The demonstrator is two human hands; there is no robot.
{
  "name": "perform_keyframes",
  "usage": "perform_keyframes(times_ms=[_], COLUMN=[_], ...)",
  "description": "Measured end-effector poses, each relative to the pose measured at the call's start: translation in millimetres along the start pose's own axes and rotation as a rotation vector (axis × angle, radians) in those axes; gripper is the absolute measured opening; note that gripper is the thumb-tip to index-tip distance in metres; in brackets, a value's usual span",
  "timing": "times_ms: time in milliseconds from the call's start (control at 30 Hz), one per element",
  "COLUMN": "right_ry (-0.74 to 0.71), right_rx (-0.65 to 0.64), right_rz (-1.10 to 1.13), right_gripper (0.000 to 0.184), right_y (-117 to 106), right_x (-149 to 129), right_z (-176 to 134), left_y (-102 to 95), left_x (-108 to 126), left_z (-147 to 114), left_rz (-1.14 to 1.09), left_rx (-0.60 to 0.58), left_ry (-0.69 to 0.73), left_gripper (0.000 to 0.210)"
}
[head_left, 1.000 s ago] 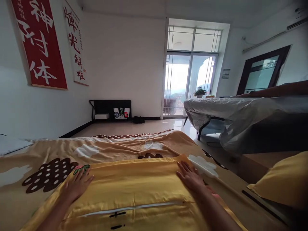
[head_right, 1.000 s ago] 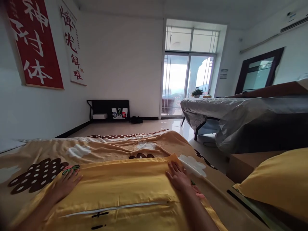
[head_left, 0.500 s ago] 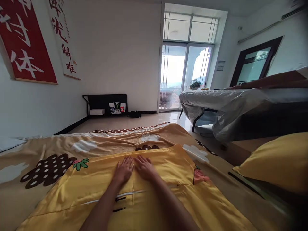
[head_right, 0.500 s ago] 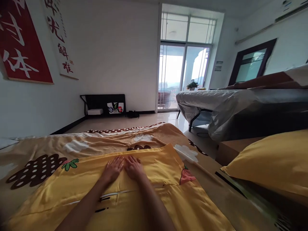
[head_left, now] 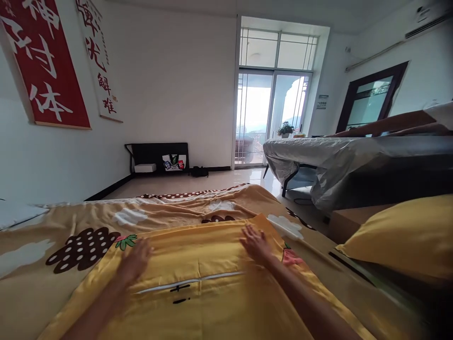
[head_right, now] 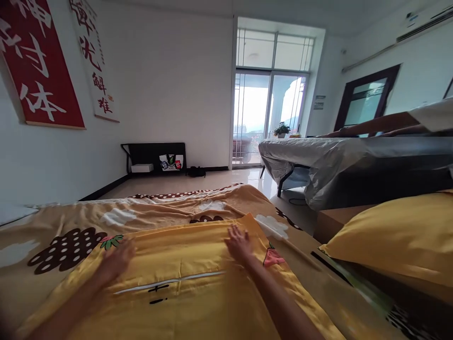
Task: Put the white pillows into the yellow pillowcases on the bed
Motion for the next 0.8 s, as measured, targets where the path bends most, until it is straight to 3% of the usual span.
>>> perform_keyframes(times_ms=[100, 167, 200, 267, 400, 467, 533, 567, 667, 733, 800], right_ry=[-0.219, -0.279, -0.260, -0.163, 0.044, 0.098, 0.115, 0.111, 0.022, -0.121, -0.289], right_rx=[-0.060, -0.082, -0.084, -0.086, -0.108, -0.108, -0.097, -0.085, -0.030, -0.013, -0.025], right_rz=[0.139, 0.182, 0.180, 0.143, 0.042, 0.003, -0.018, -0.021, 0.021, 0.105, 0.211], right_gripper=[0.052, 0.052, 0.055, 0.060, 0.062, 0.059, 0.056, 0.054, 0.050, 0.049, 0.043], right_y=[9, 12, 13, 12, 1, -5, -11, -14, -21, -20, -14], right_x=[-79, -100, -97, -67, 25, 55, 63, 59, 17, -32, -86], right_z=[-25, -39, -43, -47, -53, -57, -62, -63, -68, -73, -78], left_y=[4.5, 6.6, 6.8, 6.9, 13.1, 13.8, 10.4, 6.6, -14.6, -31.5, -45.1], left_x=[96, 118, 112, 69, -63, -117, -143, -146, -119, -77, -16], left_z=[-25, -40, -45, -50, -61, -70, -80, -84, -91, -93, -100], left_rz=[-0.113, -0.130, -0.114, -0.041, 0.163, 0.158, 0.127, 0.123, 0.182, 0.170, 0.044], left_rx=[-0.142, -0.171, -0.165, -0.143, -0.148, -0.106, -0.045, -0.015, 0.062, 0.062, 0.009], left_ry=[0.229, 0.250, 0.229, 0.152, 0.078, -0.034, -0.129, -0.149, -0.117, -0.026, 0.131], left_gripper=[0.053, 0.054, 0.056, 0.058, 0.051, 0.051, 0.051, 0.051, 0.052, 0.056, 0.061])
Point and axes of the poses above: each hand's wrist, its own z-axis towards the middle knuckle, its own y-axis out of the palm, x = y × z, the point moved 6 cm from there along z, towards the middle knuckle, and after that the axes turned 13 degrees about x, right-handed, at the moved point
